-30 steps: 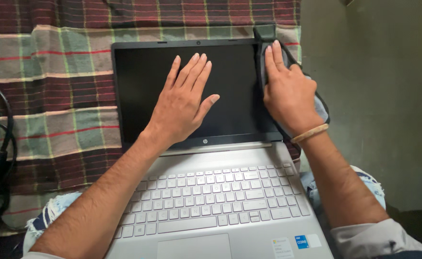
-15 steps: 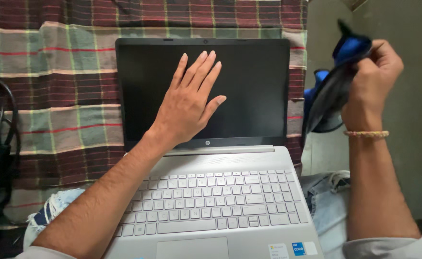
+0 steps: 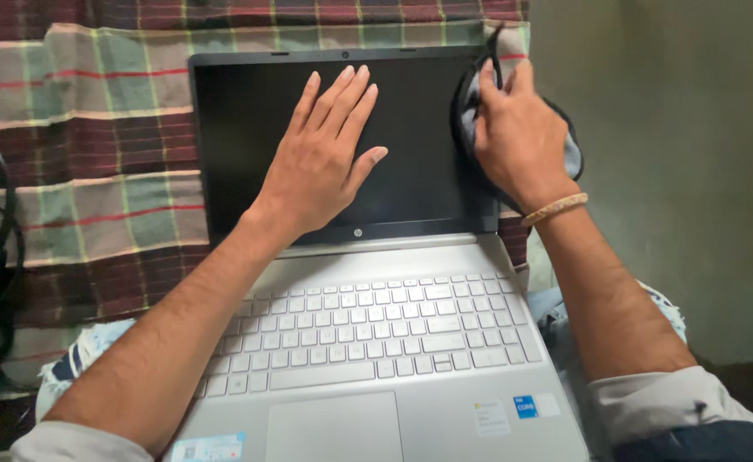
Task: The person wipes the laptop screen with a microfiber cloth, then cleans the laptop power adapter and cable with the same cloth. The person handles the laptop and power adapter one at a time while seated on a bed.
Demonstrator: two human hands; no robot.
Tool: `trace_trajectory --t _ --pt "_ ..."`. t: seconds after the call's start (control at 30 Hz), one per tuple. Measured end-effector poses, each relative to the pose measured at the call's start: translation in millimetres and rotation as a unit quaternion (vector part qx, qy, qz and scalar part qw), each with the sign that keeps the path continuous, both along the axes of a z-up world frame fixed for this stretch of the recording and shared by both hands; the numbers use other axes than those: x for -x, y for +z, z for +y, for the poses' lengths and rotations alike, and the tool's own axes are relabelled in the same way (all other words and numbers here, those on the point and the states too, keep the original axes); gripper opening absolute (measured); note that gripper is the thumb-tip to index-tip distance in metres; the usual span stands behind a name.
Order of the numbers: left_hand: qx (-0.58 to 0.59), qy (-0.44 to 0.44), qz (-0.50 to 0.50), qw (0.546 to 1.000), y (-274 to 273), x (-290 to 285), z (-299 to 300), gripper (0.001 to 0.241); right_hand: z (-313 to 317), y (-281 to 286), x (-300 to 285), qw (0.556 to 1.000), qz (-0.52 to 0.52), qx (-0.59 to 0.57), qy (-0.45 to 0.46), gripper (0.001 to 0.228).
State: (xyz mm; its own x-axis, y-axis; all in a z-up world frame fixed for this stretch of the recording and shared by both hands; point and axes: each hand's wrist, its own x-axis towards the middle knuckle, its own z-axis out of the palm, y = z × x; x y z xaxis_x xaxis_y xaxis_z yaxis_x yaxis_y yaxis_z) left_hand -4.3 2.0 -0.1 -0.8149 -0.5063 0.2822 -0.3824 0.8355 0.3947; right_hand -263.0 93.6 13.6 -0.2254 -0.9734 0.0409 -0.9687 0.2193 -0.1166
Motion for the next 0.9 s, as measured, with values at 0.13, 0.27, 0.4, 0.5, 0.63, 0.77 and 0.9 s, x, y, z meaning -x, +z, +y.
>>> trace_trajectory --t 0.13,0.27,0.4,0.5,0.63,0.77,0.9 --pt "0.008 -0.02 -0.013 1.0 7 3 10 0.062 10 2 -6 0.997 0.039 -0.068 0.003 0.063" --pt "-0.043 -0.033 -0.048 0.997 20 6 24 0.065 22 3 -14 0.996 0.045 -0.071 0.0 0.068" --pt "-0.105 -0.022 -0.121 0.987 37 17 48 0.071 34 9 -18 0.995 0.032 -0.094 -0.002 0.063" --pt "-0.138 0.0 -0.184 0.973 46 22 74 0.074 47 17 -21 0.995 0.015 -0.096 0.011 0.059" --pt "-0.137 0.006 -0.175 0.975 48 23 99 0.078 72 33 -29 0.994 -0.004 -0.075 0.074 0.058" --pt "-0.149 0.0 -0.177 0.973 43 20 119 0.081 104 48 -46 0.976 0.005 -0.062 0.209 0.055" --pt "-0.18 0.004 -0.176 0.968 39 19 123 0.081 108 54 -66 0.962 -0.086 -0.015 0.259 0.045"
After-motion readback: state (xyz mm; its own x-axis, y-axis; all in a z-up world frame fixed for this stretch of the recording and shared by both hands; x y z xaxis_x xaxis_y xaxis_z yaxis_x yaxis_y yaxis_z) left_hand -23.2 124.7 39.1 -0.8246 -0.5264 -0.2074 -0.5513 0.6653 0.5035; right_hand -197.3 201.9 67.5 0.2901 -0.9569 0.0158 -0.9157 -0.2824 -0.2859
